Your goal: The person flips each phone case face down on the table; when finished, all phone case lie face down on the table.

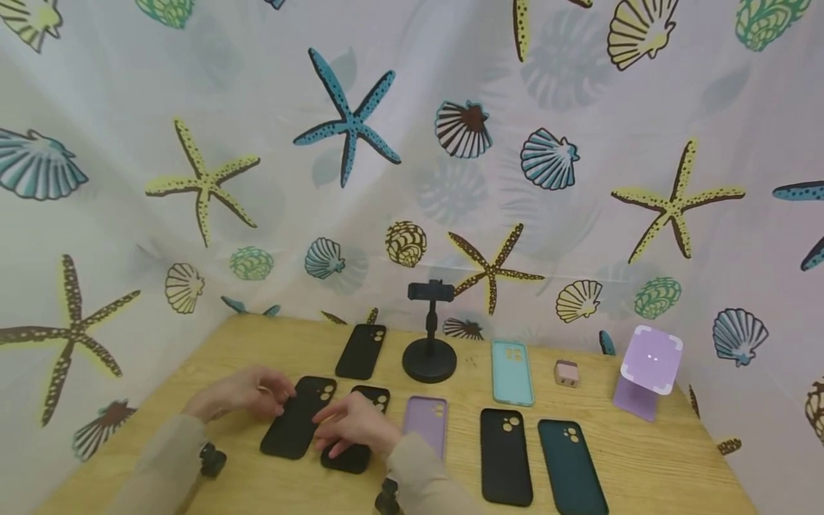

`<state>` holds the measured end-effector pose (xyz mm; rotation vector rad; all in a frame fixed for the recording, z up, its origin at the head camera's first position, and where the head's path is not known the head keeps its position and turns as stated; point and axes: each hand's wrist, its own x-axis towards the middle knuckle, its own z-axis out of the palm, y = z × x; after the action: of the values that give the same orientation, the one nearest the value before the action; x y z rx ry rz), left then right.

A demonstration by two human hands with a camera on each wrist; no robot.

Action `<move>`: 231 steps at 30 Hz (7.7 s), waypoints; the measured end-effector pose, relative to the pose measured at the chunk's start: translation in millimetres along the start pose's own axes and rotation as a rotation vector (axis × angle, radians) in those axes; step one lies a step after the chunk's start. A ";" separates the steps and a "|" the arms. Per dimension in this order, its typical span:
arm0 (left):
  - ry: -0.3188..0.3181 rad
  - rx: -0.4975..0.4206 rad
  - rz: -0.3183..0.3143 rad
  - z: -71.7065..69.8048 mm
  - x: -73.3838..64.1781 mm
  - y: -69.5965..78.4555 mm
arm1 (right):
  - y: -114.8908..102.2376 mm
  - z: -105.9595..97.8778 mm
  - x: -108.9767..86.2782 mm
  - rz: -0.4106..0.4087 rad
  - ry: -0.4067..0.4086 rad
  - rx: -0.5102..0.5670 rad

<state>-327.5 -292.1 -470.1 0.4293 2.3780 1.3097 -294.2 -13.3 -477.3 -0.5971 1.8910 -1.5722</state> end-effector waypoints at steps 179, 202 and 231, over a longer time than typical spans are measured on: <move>0.178 0.093 -0.059 24.5 11.3 25.5 | -1.3 -14.1 -23.1 0.007 0.241 0.059; 0.098 0.030 -0.070 80.4 24.0 68.0 | 7.5 -48.7 -50.8 0.083 0.222 -0.173; 0.015 -0.234 -0.083 83.4 25.2 63.9 | 11.6 -49.3 -49.4 0.111 0.222 -0.100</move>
<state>-305.0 -186.8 -461.0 0.2498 2.1943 1.5338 -292.6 57.3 -474.9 -0.3634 2.1387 -1.5314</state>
